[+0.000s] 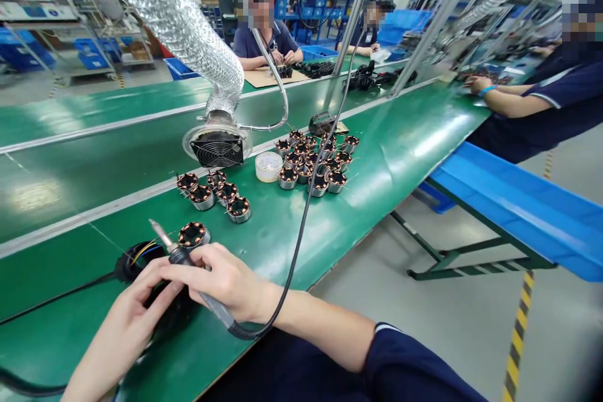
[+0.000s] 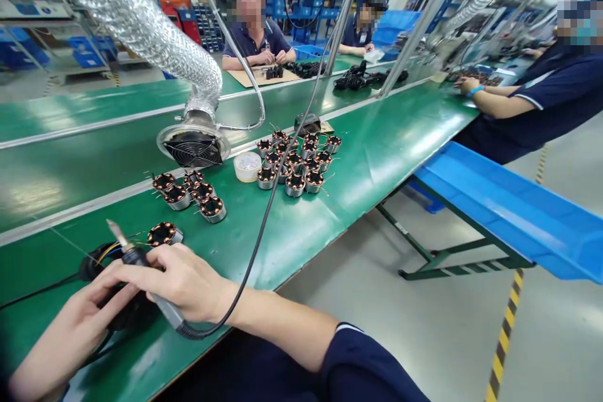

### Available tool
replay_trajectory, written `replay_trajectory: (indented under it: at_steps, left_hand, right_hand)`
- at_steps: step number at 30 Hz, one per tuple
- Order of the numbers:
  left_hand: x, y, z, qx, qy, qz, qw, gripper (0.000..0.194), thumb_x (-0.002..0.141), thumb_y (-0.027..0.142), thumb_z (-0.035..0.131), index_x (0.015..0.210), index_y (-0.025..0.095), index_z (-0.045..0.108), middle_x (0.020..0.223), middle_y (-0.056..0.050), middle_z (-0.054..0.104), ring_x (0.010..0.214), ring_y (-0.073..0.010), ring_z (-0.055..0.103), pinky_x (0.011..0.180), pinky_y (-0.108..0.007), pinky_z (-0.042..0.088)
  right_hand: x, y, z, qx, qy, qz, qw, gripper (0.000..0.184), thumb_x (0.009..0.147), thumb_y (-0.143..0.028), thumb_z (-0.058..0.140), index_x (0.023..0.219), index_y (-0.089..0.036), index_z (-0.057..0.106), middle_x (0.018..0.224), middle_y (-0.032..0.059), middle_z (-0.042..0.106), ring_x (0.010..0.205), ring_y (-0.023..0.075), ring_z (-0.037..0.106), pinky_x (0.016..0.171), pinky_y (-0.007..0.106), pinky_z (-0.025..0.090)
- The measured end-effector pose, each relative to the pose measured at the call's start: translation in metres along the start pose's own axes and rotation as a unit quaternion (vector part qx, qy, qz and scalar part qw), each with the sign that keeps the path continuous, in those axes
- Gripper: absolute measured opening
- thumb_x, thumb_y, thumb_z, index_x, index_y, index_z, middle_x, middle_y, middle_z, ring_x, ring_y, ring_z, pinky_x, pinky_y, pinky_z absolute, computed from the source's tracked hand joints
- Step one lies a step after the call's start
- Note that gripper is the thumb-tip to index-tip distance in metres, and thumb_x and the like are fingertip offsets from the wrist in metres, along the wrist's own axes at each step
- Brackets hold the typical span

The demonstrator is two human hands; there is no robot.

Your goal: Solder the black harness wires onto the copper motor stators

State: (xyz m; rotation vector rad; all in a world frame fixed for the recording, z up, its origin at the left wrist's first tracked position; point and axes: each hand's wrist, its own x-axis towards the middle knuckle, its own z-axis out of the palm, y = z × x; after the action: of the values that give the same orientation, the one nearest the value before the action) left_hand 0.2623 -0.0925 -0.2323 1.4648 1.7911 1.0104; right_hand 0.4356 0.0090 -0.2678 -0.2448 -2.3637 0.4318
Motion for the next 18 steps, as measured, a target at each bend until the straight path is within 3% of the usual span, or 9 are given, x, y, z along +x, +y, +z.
replay_trajectory:
  at_steps: [3,7,10,14,18]
  left_hand:
    - [0.001,0.005,0.003,-0.032,0.004,-0.025,0.999,0.032,0.087,0.052,0.069,0.103,0.025,0.073,0.118,-0.005,0.07,0.122,-0.0296,0.061,0.113,-0.043,0.046]
    - [-0.002,0.018,0.009,-0.067,0.007,-0.027,0.997,0.027,0.091,0.047,0.066,0.097,0.021,0.073,0.117,-0.007,0.069,0.117,-0.027,0.061,0.112,-0.041,0.044]
    - [-0.004,0.022,0.012,-0.085,0.02,-0.016,0.996,0.026,0.094,0.042,0.063,0.088,0.018,0.069,0.109,-0.009,0.068,0.108,-0.0234,0.062,0.105,-0.037,0.046]
    - [-0.004,0.017,0.013,-0.11,0.024,-0.006,0.994,0.027,0.095,0.039,0.063,0.081,0.016,0.064,0.108,-0.009,0.064,0.104,-0.02,0.061,0.102,-0.033,0.045]
    - [-0.006,0.016,0.013,-0.129,0.024,-0.009,0.991,0.025,0.094,0.037,0.064,0.081,0.016,0.062,0.108,-0.009,0.063,0.106,-0.0198,0.06,0.102,-0.034,0.043]
  right_hand:
    - [0.001,0.0,-0.001,0.017,0.016,0.003,1.0,0.044,0.101,-0.024,0.044,0.144,-0.026,0.054,0.098,0.0041,0.061,0.089,0.0199,0.062,0.086,0.033,0.058]
    - [-0.002,-0.01,-0.003,0.094,0.119,0.028,0.988,0.048,0.092,-0.016,0.054,0.139,-0.028,0.057,0.091,0.0018,0.058,0.081,0.0179,0.061,0.075,0.027,0.058]
    - [-0.01,-0.018,-0.007,0.159,0.166,0.081,0.97,0.047,0.092,-0.009,0.055,0.136,-0.026,0.06,0.104,0.0052,0.059,0.091,0.0168,0.064,0.084,0.028,0.057]
    - [-0.017,-0.015,-0.011,0.194,0.159,0.103,0.963,0.044,0.094,-0.008,0.059,0.134,-0.026,0.061,0.103,0.0047,0.063,0.095,0.0164,0.067,0.088,0.03,0.059]
    - [-0.013,-0.017,-0.01,0.194,0.173,0.142,0.955,0.039,0.093,-0.01,0.062,0.129,-0.026,0.065,0.101,0.0038,0.063,0.083,0.015,0.067,0.08,0.031,0.061]
